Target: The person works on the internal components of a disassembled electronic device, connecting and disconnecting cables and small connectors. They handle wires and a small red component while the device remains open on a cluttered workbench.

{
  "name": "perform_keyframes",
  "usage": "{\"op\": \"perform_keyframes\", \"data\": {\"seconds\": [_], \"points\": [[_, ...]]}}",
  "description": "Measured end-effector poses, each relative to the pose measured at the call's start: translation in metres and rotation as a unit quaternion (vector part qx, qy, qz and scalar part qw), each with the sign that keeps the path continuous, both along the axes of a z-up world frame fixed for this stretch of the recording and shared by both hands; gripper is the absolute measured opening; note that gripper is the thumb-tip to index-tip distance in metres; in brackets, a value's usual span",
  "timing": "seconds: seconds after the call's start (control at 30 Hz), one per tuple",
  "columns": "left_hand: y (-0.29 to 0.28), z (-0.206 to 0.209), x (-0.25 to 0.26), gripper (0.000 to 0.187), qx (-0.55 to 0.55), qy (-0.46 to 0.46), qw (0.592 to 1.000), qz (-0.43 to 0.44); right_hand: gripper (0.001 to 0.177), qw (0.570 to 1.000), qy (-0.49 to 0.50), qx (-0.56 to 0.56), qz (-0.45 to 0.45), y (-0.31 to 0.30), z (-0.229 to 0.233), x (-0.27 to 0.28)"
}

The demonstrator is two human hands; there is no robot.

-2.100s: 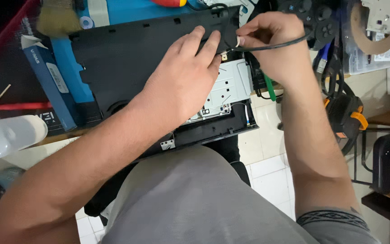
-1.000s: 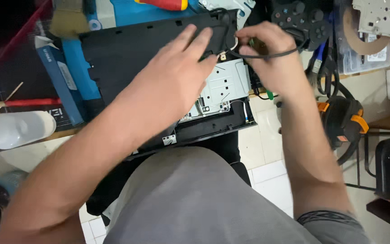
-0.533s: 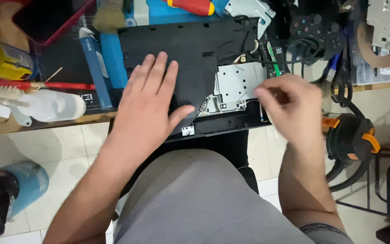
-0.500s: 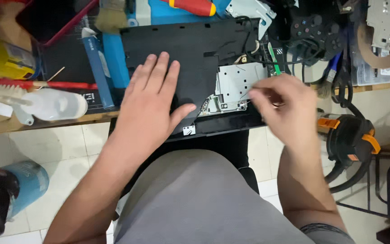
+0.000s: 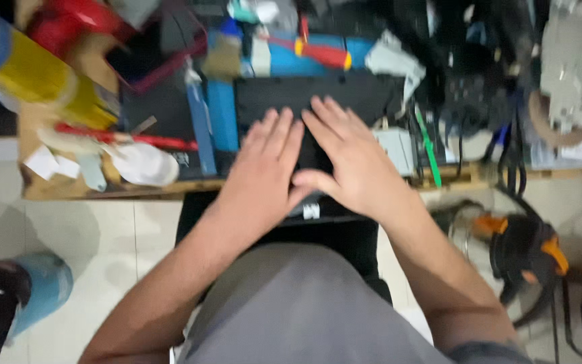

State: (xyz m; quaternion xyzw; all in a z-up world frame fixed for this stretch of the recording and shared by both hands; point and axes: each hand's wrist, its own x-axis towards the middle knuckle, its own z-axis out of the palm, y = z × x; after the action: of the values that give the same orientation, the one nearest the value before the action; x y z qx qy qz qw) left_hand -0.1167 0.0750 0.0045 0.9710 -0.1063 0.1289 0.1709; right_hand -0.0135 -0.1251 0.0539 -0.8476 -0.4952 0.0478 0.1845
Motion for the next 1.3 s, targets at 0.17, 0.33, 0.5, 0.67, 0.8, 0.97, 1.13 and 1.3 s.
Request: {"op": "perform_keyframes", "data": {"seconds": [0.17, 0.33, 0.5, 0.67, 0.8, 0.97, 1.13, 1.3], "points": [[0.032, 0.042, -0.026, 0.083, -0.216, 0.043, 0.973, -0.064, 0.068, 0.985, 0.028, 0.16, -0.054, -0.04, 0.006, -0.021], [0.052, 0.047, -0.07, 0.058, -0.302, -0.003, 0.953, 0.001, 0.034, 0.928, 0.019, 0.32, -0.188, -0.101, -0.018, -0.057], [0.051, 0.02, -0.095, 0.059, -0.342, -0.053, 0.936, 0.061, 0.086, 0.869, 0.001, 0.429, -0.245, -0.141, -0.073, -0.071], [0.035, 0.015, -0.114, 0.053, -0.334, -0.039, 0.94, 0.052, 0.027, 0.894, 0.001, 0.36, -0.268, -0.147, -0.085, -0.101], [0.018, 0.011, -0.123, 0.043, -0.336, -0.058, 0.939, 0.042, 0.038, 0.907, 0.011, 0.336, -0.255, -0.144, -0.072, -0.113], [0.01, -0.011, -0.134, 0.049, -0.294, -0.088, 0.949, 0.078, 0.03, 0.875, 0.008, 0.371, -0.313, -0.16, -0.102, -0.12], [0.003, -0.031, -0.13, 0.051, -0.307, -0.114, 0.939, 0.102, 0.079, 0.864, 0.057, 0.342, -0.366, -0.159, -0.108, -0.123], [0.005, -0.06, -0.121, 0.034, -0.285, -0.201, 0.929, 0.125, 0.082, 0.847, 0.16, 0.395, -0.317, -0.162, -0.118, -0.122]]}}
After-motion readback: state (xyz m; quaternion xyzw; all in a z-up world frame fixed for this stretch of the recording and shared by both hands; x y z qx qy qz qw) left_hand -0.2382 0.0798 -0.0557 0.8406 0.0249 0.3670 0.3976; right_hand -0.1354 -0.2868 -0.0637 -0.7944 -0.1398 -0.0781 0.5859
